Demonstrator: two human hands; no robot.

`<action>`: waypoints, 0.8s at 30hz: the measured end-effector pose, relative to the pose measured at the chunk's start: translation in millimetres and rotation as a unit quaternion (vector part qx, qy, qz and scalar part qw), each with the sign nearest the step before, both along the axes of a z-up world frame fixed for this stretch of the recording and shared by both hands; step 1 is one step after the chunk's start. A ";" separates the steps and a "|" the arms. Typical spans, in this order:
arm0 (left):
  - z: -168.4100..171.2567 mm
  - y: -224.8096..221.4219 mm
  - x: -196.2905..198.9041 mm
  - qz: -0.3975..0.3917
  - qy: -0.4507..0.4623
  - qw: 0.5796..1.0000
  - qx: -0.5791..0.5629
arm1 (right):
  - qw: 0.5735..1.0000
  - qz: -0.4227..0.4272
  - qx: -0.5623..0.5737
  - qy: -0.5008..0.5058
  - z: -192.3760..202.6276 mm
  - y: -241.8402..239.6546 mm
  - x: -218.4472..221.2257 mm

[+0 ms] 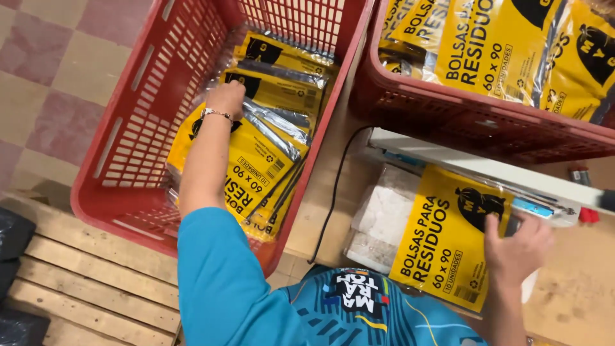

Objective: Sealing plastic bag packaging using a manual heat sealer

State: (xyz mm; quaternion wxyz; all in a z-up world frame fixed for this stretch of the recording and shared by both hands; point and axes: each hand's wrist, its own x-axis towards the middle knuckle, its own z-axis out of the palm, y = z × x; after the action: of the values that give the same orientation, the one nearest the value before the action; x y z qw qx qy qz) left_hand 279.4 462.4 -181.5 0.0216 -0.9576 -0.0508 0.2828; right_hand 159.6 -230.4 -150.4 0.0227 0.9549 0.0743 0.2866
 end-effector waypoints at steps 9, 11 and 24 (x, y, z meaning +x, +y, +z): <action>-6.6 25.3 1.9 0.027 0.094 0.992 0.085 | 0.853 -0.311 0.126 0.401 15.7 17.8 -22.4; -7.5 30.4 0.0 0.042 0.109 0.991 0.068 | 0.863 -0.324 0.060 0.383 -17.3 -10.9 -12.5; -51.5 75.5 -53.8 0.267 -0.009 0.954 -0.139 | 0.810 -0.291 0.252 0.442 -41.4 -10.8 -25.9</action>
State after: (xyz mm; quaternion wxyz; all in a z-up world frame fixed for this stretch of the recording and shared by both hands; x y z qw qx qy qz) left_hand 225.6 537.9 -233.0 -0.1884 -0.9050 -0.2652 0.2741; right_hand 133.6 -241.2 -191.8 -0.1718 0.9276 -0.2799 -0.1780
